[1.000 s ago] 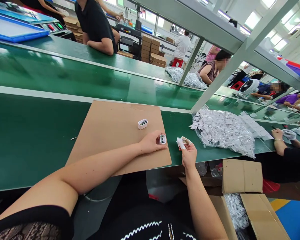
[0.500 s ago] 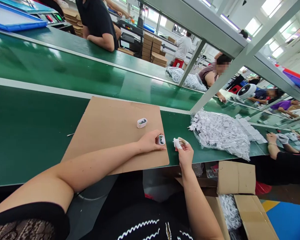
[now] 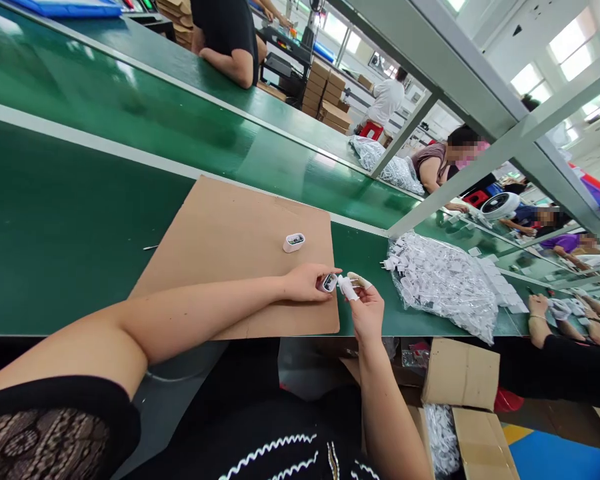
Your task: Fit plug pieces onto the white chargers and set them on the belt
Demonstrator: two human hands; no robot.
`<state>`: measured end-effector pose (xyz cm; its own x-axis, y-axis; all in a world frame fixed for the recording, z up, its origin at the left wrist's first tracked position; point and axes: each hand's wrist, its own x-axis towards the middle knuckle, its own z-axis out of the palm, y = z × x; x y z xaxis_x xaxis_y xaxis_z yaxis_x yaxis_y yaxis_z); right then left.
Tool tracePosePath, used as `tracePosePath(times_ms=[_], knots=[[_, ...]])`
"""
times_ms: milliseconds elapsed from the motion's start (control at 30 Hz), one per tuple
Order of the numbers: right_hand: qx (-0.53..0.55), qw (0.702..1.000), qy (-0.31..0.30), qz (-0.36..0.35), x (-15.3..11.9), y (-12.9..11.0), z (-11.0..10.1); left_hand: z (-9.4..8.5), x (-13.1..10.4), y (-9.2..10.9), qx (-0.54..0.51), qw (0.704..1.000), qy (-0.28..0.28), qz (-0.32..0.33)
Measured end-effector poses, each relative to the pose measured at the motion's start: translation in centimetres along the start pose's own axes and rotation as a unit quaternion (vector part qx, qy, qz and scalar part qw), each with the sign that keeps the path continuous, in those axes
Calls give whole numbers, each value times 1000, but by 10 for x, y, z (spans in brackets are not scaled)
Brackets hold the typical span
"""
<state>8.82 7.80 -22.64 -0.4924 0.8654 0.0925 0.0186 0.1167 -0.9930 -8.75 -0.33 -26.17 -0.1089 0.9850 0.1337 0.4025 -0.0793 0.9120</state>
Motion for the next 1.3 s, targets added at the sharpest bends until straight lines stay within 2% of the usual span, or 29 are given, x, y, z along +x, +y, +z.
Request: tracePosePath(times_ms=[200, 367, 600, 700, 800, 900, 967, 1100, 1300], knots=[[-57, 998, -11, 0, 0, -2, 3, -6, -1, 11, 51, 998, 26, -13], [-114, 993, 9, -34, 1, -4, -5, -14, -5, 11, -4, 999, -50, -17], [-126, 990, 9, -59, 3, -5, -12, -2, -4, 6, 23, 999, 29, 20], [-106, 993, 4, -59, 6, -7, -14, -1, -4, 6, 20, 999, 33, 31], [-92, 995, -29, -36, 9, -12, -17, -2, -5, 6, 21, 999, 25, 42], [-123, 988, -63, -63, 11, -19, -19, -3, -5, 8, 19, 998, 27, 57], [-196, 971, -74, -113, 11, -23, -20, -3, -5, 9, 19, 997, 30, 65], [-343, 909, -111, -208, 13, -26, -19, -4, -5, 12, 20, 997, 36, 71], [-451, 832, -181, -269, 23, -23, -19, -6, -4, 12, 6, 997, 26, 74]])
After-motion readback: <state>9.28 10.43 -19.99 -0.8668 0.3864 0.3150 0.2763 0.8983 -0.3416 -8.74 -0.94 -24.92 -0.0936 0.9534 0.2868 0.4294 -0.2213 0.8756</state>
